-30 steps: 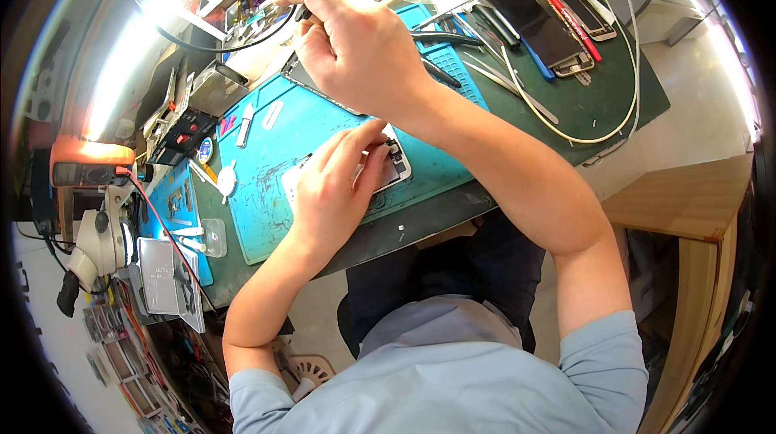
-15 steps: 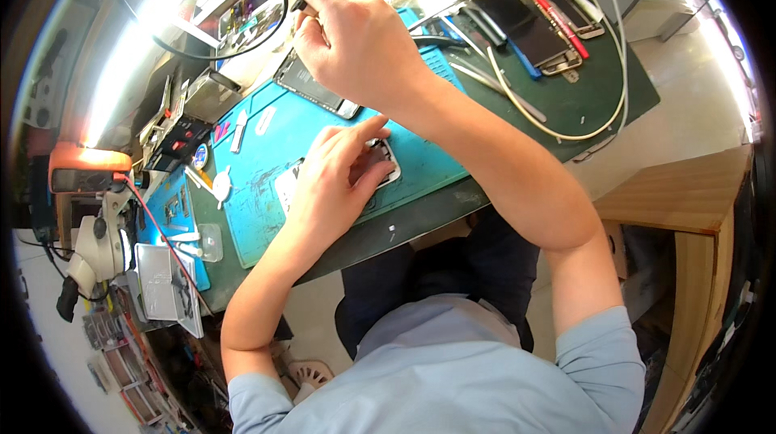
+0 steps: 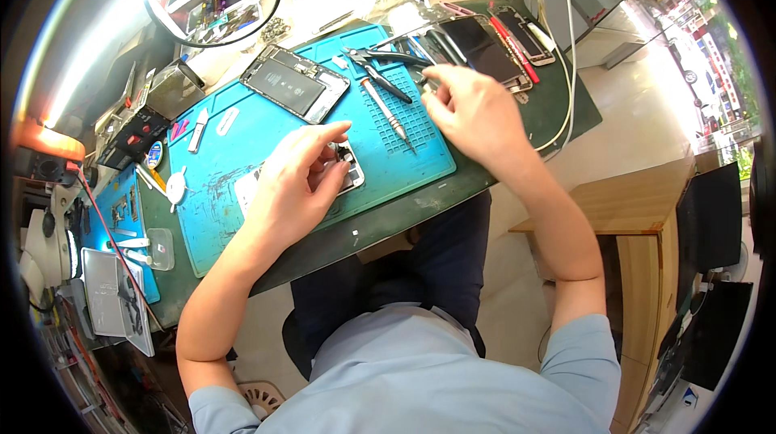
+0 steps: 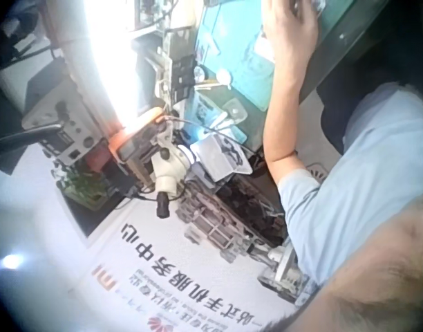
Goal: The person uses a screwdriver and tweezers to remove screws and small components from a disassembled smartphone chassis on a workbench. They carefully manipulate the internal parts, occasionally picking up and placing down tools and components.
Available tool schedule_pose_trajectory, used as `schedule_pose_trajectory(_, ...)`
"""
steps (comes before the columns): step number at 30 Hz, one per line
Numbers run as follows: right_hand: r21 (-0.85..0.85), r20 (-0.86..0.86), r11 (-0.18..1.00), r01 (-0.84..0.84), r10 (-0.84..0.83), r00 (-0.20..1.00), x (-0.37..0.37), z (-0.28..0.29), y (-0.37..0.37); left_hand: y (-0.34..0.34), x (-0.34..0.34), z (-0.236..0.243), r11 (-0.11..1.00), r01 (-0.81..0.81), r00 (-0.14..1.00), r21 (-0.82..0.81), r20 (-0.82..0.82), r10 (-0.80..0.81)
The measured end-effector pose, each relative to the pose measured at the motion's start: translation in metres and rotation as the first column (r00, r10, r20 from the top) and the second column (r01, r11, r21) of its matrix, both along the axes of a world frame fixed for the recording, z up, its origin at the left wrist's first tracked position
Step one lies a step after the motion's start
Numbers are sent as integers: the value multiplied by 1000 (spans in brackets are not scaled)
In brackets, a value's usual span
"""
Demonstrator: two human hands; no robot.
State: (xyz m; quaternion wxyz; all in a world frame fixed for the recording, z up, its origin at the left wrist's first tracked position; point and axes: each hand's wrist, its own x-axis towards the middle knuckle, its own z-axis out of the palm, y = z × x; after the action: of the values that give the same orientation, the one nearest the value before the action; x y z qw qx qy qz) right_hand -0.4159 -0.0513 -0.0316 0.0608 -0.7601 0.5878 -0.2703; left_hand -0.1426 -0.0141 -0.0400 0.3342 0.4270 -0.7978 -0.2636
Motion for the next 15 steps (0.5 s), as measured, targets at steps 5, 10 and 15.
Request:
schedule_pose_trajectory(5,-136,29,980,145,-142,989,-11,-4,1,1,3,-6,999,5,1000,-51,-5,-6)
schedule_pose_trajectory(10,-111,21,964,240,-239,971,-37,9,-6,4,5,-9,1000,-1,999,-24,-46,0)
schedule_pose_trajectory(15,59,-98,970,234,-228,969,-38,14,-4,4,12,1,953,30,982,-301,184,28)
